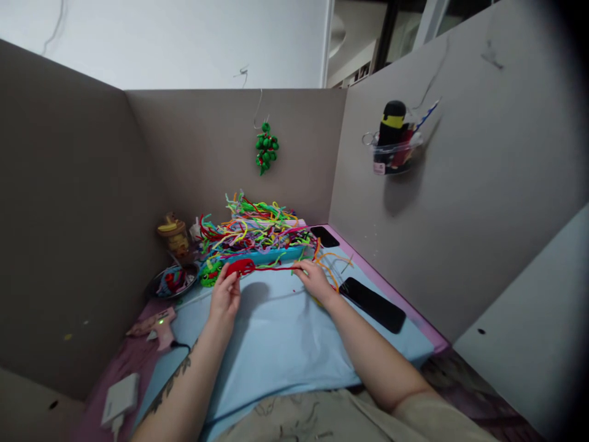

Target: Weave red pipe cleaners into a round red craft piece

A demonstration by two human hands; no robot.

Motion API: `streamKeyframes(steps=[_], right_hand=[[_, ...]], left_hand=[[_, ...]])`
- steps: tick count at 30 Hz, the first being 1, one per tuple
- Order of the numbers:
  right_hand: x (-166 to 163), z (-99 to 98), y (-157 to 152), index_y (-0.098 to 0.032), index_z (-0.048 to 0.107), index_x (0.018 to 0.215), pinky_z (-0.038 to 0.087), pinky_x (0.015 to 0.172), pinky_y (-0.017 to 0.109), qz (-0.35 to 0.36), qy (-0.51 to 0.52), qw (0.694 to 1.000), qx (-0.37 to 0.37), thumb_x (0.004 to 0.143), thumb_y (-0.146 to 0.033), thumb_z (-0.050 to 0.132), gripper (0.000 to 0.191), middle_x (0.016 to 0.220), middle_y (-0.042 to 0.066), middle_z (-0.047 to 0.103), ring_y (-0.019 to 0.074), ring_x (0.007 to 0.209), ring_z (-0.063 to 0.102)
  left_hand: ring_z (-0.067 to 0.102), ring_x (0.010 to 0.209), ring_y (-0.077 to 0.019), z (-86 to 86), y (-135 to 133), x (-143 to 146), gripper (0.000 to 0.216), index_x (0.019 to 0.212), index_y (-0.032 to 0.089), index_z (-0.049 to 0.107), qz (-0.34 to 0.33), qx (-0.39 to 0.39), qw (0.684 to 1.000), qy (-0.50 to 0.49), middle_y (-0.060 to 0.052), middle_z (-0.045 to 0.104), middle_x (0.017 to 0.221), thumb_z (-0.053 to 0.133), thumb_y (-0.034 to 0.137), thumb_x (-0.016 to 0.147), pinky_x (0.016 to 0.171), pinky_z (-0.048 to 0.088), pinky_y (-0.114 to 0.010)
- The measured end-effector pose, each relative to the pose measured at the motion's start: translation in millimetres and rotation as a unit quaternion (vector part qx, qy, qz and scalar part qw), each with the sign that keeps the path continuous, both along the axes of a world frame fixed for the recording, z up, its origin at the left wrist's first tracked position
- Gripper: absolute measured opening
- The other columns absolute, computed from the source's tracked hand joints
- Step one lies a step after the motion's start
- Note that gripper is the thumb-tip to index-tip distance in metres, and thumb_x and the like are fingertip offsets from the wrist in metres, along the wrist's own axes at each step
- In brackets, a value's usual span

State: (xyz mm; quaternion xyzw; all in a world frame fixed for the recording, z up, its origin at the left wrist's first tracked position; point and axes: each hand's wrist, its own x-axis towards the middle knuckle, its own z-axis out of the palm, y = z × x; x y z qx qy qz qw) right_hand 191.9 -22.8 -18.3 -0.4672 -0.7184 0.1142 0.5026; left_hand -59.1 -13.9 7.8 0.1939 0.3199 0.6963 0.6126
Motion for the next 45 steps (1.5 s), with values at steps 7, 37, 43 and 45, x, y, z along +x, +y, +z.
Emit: streamKeyframes(steps=[7,37,43,45], right_hand=[[6,-2.4,4,-0.022,0.069,0.089,0.048,0.080,0.039,-0.002,-0.070,0.996,0.047,0.081,-0.013,0.052,0.021,0.087,0.007,0.068,0.0217,0.088,0.060],[28,-6.7,11,-0.018,0.060,0.113,0.045,0.086,0.038,-0.159,-0.030,0.985,0.066,0.071,-0.005,0.045,0.047,0.103,0.008,0.066,0.0220,0.093,0.059],[61,-9.7,16,-0.017,0.071,0.085,0.040,0.088,0.038,-0.254,-0.089,0.963,-0.017,0.071,-0.012,0.049,0.027,0.093,0.011,0.065,0.0255,0.095,0.054],[69,-6.5,12,-0.016,0.073,0.081,0.035,0.091,0.041,-0.332,-0.091,0.939,-0.012,0.070,-0.016,0.054,0.022,0.103,0.015,0.059,0.0292,0.102,0.047]], left_hand=[[0.065,0.061,-0.0032,6.7,2,-8,0.039,0.098,0.020,0.066,0.010,0.013,1.000,0.010,0.003,0.067,0.071,0.063,-0.005,0.067,0.062,0.052,-0.007],[0.065,0.060,-0.0052,10.4,-3,-5,0.038,0.093,0.018,0.068,-0.022,0.032,0.999,-0.031,0.001,0.071,0.071,0.059,-0.006,0.065,0.060,0.052,-0.010],[0.064,0.061,-0.0035,15.0,7,-20,0.032,0.088,0.018,0.067,0.048,0.015,0.995,-0.088,0.002,0.068,0.069,0.051,-0.007,0.074,0.063,0.052,-0.008],[0.065,0.062,-0.0035,14.9,9,-23,0.031,0.087,0.018,0.066,0.063,0.011,0.993,-0.098,0.002,0.068,0.068,0.050,-0.007,0.076,0.065,0.052,-0.008]])
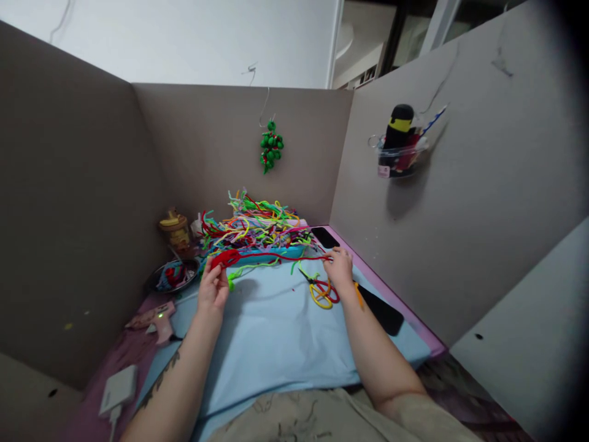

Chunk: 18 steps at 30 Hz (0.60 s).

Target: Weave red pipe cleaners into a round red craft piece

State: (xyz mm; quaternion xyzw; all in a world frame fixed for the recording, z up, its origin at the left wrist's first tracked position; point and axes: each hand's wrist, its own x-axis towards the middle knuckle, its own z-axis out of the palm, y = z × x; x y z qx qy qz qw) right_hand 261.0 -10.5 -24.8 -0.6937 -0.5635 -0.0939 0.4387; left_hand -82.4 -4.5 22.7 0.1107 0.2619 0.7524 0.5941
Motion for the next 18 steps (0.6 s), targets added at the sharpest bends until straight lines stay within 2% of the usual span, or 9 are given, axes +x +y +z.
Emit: streamKeyframes(steps=[3,5,7,10,12,14,16,18], right_hand=[[9,8.4,-7,-0.017,0.074,0.088,0.032,0.089,0.045,-0.110,0.026,0.993,0.034,0.070,-0.020,0.057,0.025,0.109,0.017,0.051,0.0325,0.105,0.041],[14,13.6,-10,-0.017,0.074,0.091,0.033,0.087,0.045,-0.136,0.057,0.987,0.059,0.073,-0.024,0.056,0.027,0.101,0.015,0.051,0.0306,0.099,0.043],[16,16.2,-10,-0.015,0.074,0.089,0.036,0.084,0.042,-0.109,0.108,0.984,0.087,0.075,-0.031,0.056,0.028,0.090,0.012,0.052,0.0265,0.089,0.047],[11,15.1,-6,-0.014,0.071,0.080,0.042,0.073,0.035,0.000,0.253,0.959,0.131,0.073,-0.040,0.059,0.029,0.074,0.006,0.053,0.0199,0.073,0.049],[0,13.7,-3,-0.016,0.067,0.076,0.043,0.064,0.031,0.106,0.391,0.904,0.136,0.068,-0.043,0.064,0.028,0.064,0.001,0.052,0.0160,0.063,0.048],[-14,13.9,-5,-0.019,0.064,0.075,0.043,0.058,0.028,0.223,0.516,0.821,0.101,0.062,-0.041,0.072,0.027,0.059,-0.002,0.053,0.0129,0.056,0.048],[-28,15.8,-10,-0.021,0.064,0.077,0.045,0.061,0.027,0.316,0.570,0.756,0.060,0.057,-0.033,0.077,0.027,0.065,-0.001,0.059,0.0129,0.060,0.054],[-42,18.2,-17,-0.022,0.066,0.078,0.048,0.064,0.028,0.370,0.585,0.722,0.026,0.056,-0.029,0.078,0.026,0.070,0.000,0.064,0.0143,0.065,0.059]], left_hand=[[0.065,0.063,-0.0032,-2.1,2,-1,0.032,0.088,0.018,0.065,0.003,0.004,1.000,0.005,0.002,0.069,0.071,0.050,-0.008,0.075,0.065,0.052,-0.008],[0.065,0.063,-0.0034,-4.3,1,1,0.033,0.090,0.018,0.066,-0.005,0.006,1.000,0.024,0.002,0.069,0.071,0.052,-0.007,0.073,0.064,0.052,-0.008],[0.065,0.063,-0.0042,-7.0,-1,6,0.035,0.091,0.019,0.066,-0.021,0.003,0.999,0.049,0.002,0.068,0.070,0.055,-0.006,0.070,0.063,0.051,-0.009],[0.064,0.063,-0.0055,-12.2,-6,16,0.039,0.094,0.018,0.067,-0.052,0.006,0.994,0.093,0.001,0.069,0.069,0.061,-0.005,0.063,0.065,0.051,-0.012],[0.064,0.064,-0.0063,-16.2,-10,24,0.043,0.094,0.017,0.068,-0.072,0.025,0.990,0.122,0.000,0.071,0.074,0.066,-0.003,0.057,0.067,0.051,-0.015],[0.065,0.071,-0.0094,-20.1,-14,32,0.045,0.093,0.017,0.069,-0.086,0.042,0.984,0.150,-0.002,0.072,0.082,0.071,0.000,0.052,0.072,0.050,-0.019],[0.066,0.079,-0.0134,-23.3,-18,38,0.046,0.093,0.016,0.069,-0.099,0.057,0.977,0.182,-0.004,0.072,0.089,0.077,0.005,0.049,0.078,0.049,-0.024],[0.066,0.083,-0.0167,-25.7,-20,42,0.047,0.093,0.016,0.070,-0.105,0.069,0.969,0.214,-0.006,0.072,0.092,0.081,0.011,0.047,0.083,0.048,-0.029]])
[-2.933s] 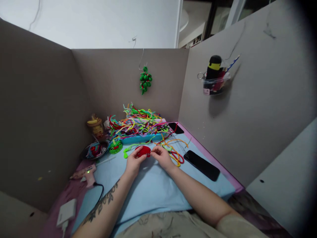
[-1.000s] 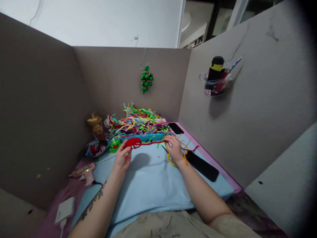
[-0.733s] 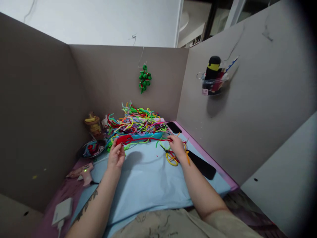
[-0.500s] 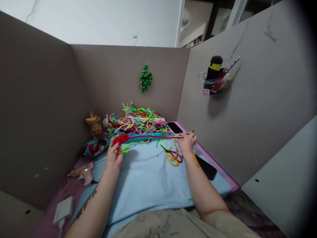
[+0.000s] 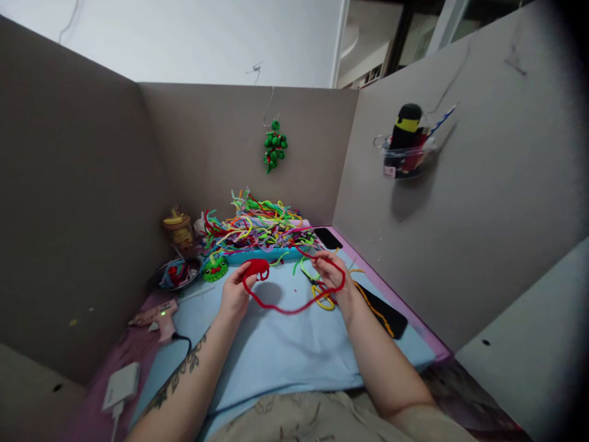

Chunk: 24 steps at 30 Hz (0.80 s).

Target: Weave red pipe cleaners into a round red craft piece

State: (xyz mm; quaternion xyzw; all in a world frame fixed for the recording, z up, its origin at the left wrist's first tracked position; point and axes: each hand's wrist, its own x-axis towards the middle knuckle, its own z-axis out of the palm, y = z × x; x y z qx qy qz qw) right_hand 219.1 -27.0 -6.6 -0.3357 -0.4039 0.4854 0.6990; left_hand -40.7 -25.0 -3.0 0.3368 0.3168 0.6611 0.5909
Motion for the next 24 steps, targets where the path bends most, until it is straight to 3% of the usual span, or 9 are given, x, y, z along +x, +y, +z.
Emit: streamKeyframes(steps=[5,15,24], right_hand=[[-26,-1.0,-9,-0.019,0.068,0.075,0.050,0.063,0.029,0.073,-0.037,0.997,-0.010,0.058,-0.025,0.078,0.020,0.066,0.001,0.067,0.0160,0.064,0.062],[-35,-13.8,-1,-0.017,0.068,0.078,0.048,0.061,0.028,-0.015,-0.133,0.991,0.002,0.065,-0.030,0.072,0.019,0.064,0.002,0.067,0.0154,0.061,0.060],[-41,-16.0,0,-0.017,0.069,0.075,0.044,0.058,0.027,0.042,-0.135,0.990,-0.009,0.062,-0.030,0.074,0.018,0.060,0.001,0.063,0.0135,0.058,0.055]], left_hand=[[0.067,0.087,-0.0216,-4.5,0,2,0.050,0.093,0.015,0.069,-0.004,0.019,1.000,0.020,-0.010,0.072,0.095,0.084,0.016,0.046,0.086,0.048,-0.036],[0.067,0.083,-0.0153,-2.4,1,-1,0.047,0.096,0.016,0.068,-0.026,-0.002,0.999,-0.041,-0.007,0.073,0.092,0.081,0.011,0.051,0.080,0.049,-0.025],[0.068,0.085,-0.0154,0.2,-8,1,0.043,0.100,0.017,0.065,-0.119,-0.047,0.991,-0.044,-0.006,0.071,0.097,0.073,0.006,0.060,0.077,0.052,-0.025]])
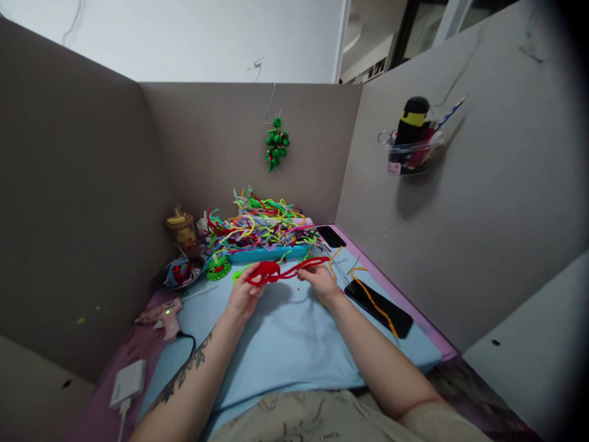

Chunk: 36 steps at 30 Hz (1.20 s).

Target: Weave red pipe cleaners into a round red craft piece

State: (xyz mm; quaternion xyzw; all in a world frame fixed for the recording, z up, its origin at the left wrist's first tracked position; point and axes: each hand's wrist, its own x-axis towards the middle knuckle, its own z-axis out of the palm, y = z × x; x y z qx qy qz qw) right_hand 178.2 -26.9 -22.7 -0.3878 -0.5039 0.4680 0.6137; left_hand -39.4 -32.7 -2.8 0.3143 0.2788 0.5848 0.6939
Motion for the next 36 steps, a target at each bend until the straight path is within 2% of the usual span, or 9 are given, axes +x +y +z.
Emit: streamKeyframes(steps=[5,8,12,18,25,31,36], right_hand=[[0,1.5,0,-0.016,0.066,0.073,0.039,0.052,0.024,0.026,0.056,0.997,-0.049,0.055,-0.030,0.077,0.025,0.058,-0.002,0.060,0.0098,0.052,0.049],[-4,-0.6,1,-0.016,0.064,0.077,0.038,0.051,0.023,0.028,0.057,0.996,-0.056,0.054,-0.028,0.078,0.029,0.062,-0.002,0.061,0.0094,0.053,0.049],[-12,-3.9,1,-0.017,0.058,0.075,0.037,0.052,0.023,-0.014,0.045,0.998,-0.046,0.053,-0.029,0.078,0.033,0.062,-0.003,0.060,0.0104,0.055,0.050],[-18,-7.9,2,-0.017,0.057,0.067,0.034,0.051,0.023,-0.075,0.005,0.996,-0.041,0.055,-0.031,0.074,0.025,0.054,-0.005,0.053,0.0098,0.051,0.045],[-25,-8.0,-2,-0.019,0.059,0.065,0.034,0.051,0.024,-0.068,0.000,0.997,-0.024,0.057,-0.031,0.074,0.021,0.054,-0.005,0.053,0.0105,0.051,0.044],[-32,-4.9,-7,-0.019,0.060,0.065,0.038,0.056,0.027,-0.071,0.001,0.997,-0.015,0.058,-0.030,0.074,0.020,0.056,-0.004,0.056,0.0122,0.054,0.048],[-36,0.1,-14,-0.020,0.062,0.067,0.041,0.059,0.028,-0.089,-0.017,0.996,0.000,0.062,-0.029,0.073,0.016,0.061,-0.002,0.059,0.0147,0.059,0.052]], left_hand=[[0.069,0.086,-0.0217,2.7,-4,0,0.040,0.105,0.018,0.062,-0.057,-0.026,0.998,0.011,-0.009,0.071,0.100,0.069,0.012,0.066,0.079,0.054,-0.036],[0.070,0.084,-0.0211,3.9,-6,0,0.037,0.103,0.018,0.062,-0.059,-0.040,0.997,0.013,-0.008,0.072,0.098,0.068,0.011,0.068,0.079,0.054,-0.036],[0.070,0.082,-0.0198,3.2,-5,0,0.037,0.106,0.018,0.061,-0.058,-0.053,0.997,0.005,-0.007,0.072,0.097,0.065,0.010,0.070,0.079,0.055,-0.035],[0.070,0.082,-0.0180,-0.3,-2,0,0.040,0.108,0.018,0.060,-0.058,-0.037,0.998,0.001,-0.006,0.072,0.095,0.066,0.008,0.070,0.081,0.054,-0.033],[0.069,0.085,-0.0196,-1.0,-4,1,0.039,0.110,0.020,0.060,-0.074,-0.045,0.996,-0.007,-0.007,0.071,0.098,0.063,0.011,0.073,0.084,0.053,-0.036],[0.065,0.095,-0.0232,1.6,-6,0,0.037,0.115,0.019,0.060,-0.117,-0.043,0.990,-0.064,-0.010,0.069,0.107,0.058,0.025,0.078,0.086,0.050,-0.044],[0.064,0.098,-0.0217,2.8,-7,0,0.040,0.115,0.019,0.061,-0.135,-0.032,0.988,-0.072,-0.009,0.068,0.112,0.058,0.023,0.075,0.088,0.048,-0.040]])
